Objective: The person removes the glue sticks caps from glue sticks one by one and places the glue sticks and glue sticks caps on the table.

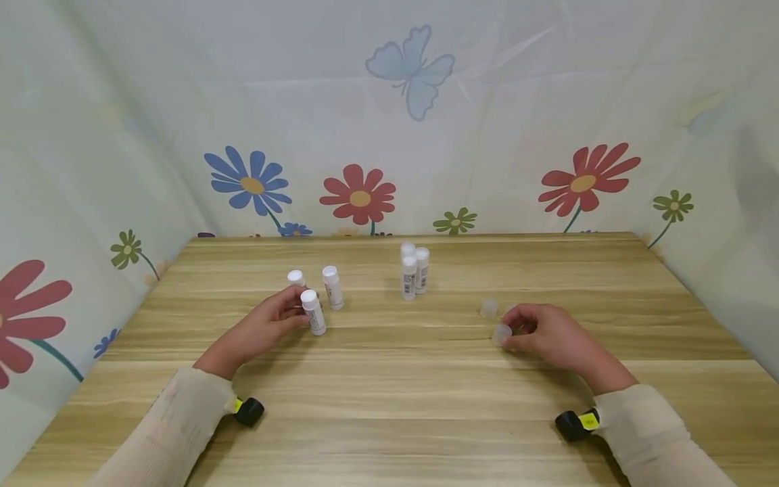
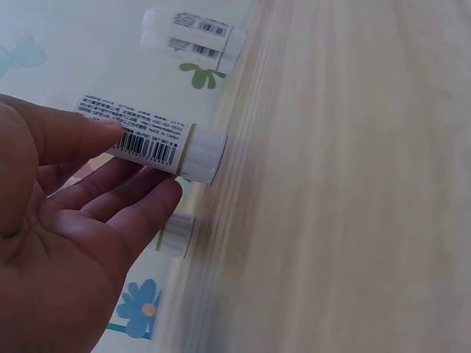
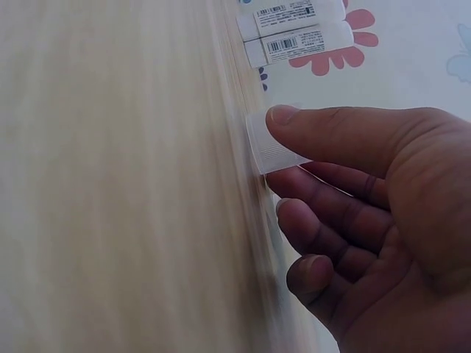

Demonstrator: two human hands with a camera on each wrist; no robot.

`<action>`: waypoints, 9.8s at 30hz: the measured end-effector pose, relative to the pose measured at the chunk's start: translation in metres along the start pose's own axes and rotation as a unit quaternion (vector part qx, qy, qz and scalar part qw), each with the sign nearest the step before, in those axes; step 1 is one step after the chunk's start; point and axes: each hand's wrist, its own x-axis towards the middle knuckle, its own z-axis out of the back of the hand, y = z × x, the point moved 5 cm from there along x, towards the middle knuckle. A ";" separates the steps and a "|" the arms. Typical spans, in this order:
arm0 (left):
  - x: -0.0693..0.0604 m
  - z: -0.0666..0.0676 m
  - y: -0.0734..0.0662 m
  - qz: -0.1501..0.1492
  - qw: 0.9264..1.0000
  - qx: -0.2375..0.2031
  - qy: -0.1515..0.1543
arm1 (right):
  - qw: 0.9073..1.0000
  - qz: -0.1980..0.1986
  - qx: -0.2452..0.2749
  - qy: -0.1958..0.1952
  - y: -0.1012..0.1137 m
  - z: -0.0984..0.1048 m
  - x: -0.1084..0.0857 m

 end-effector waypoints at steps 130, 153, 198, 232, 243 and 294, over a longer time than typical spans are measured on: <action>0.030 -0.121 -0.100 -0.053 0.995 -0.082 -0.020 | 0.991 0.085 0.073 -0.076 0.085 0.001 -0.023; -0.012 -0.144 -0.116 -0.097 0.988 -0.108 0.050 | 0.969 0.151 0.187 -0.049 0.135 -0.029 -0.047; -0.013 -0.156 -0.106 -0.119 0.986 -0.085 0.081 | 0.942 0.207 0.255 -0.073 0.145 -0.028 -0.057; -0.026 -0.047 -0.035 0.005 0.993 -0.020 -0.114 | 0.998 -0.006 0.066 0.002 0.014 0.004 -0.025; -0.036 -0.029 -0.024 0.031 0.992 0.000 -0.122 | 0.999 0.009 0.033 0.020 0.003 0.005 -0.024; -0.034 -0.018 -0.067 -0.002 0.978 0.134 -0.161 | 1.000 0.018 0.006 0.019 0.005 0.000 -0.025</action>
